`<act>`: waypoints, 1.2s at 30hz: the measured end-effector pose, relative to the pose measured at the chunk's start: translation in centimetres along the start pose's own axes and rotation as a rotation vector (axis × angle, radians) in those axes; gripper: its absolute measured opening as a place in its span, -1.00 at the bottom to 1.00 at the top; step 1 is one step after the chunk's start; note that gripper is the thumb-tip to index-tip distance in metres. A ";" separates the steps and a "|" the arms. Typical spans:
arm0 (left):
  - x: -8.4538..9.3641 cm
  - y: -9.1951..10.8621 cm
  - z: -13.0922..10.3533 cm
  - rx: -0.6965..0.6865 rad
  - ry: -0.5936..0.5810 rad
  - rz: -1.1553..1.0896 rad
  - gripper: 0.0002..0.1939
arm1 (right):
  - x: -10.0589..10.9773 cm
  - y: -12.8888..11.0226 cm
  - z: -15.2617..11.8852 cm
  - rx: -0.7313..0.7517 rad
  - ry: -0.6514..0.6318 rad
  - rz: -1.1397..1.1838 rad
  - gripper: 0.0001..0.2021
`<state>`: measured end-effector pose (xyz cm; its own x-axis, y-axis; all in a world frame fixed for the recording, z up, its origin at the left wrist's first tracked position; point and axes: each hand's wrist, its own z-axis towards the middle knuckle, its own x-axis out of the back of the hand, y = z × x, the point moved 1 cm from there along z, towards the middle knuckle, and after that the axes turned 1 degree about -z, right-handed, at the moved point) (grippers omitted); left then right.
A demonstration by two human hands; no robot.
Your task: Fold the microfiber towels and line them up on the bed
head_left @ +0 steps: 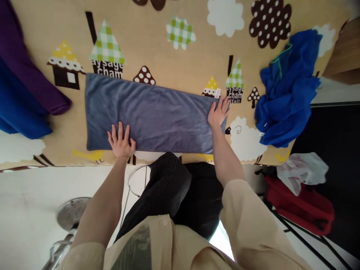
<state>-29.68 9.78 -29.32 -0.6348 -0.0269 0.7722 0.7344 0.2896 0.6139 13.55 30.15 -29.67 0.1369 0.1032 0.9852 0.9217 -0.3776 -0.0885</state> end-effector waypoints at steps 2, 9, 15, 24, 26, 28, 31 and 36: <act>-0.1 -0.1 0.0 0.002 -0.003 0.008 -0.23 | -0.4 1.5 1.5 0.004 0.033 -0.006 -0.39; 0.0 0.3 -0.1 0.011 -0.011 0.041 -0.26 | 1.2 1.9 3.7 -0.002 -0.006 -0.068 -0.43; 0.1 0.4 0.0 -0.079 0.022 0.074 -0.29 | 6.6 -3.6 2.2 0.242 0.004 -0.009 -0.46; -1.3 1.8 -10.4 0.016 -0.020 -0.232 -0.69 | 8.3 -12.6 1.0 0.640 -0.263 0.180 -0.65; -1.8 3.1 -12.8 0.095 -0.236 -0.381 -0.74 | 7.1 -14.0 1.3 0.636 -0.322 0.190 -0.70; -2.2 4.5 -13.6 0.215 -0.384 -0.497 -0.71 | 5.7 -15.2 1.3 0.633 -0.364 0.183 -0.72; -2.8 6.1 -12.6 0.440 -0.403 -0.686 -0.62 | 4.0 -17.0 0.8 0.650 -0.399 0.155 -0.75; -4.6 8.3 -11.5 0.968 -0.395 -1.103 -0.49 | 2.6 -19.3 -0.1 0.636 -0.387 0.229 -0.75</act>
<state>-17.89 1.31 -25.83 -0.8815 -0.4382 -0.1756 -0.4715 0.7980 0.3753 -3.89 37.63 -25.40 0.3578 0.4444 0.8213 0.8702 0.1603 -0.4659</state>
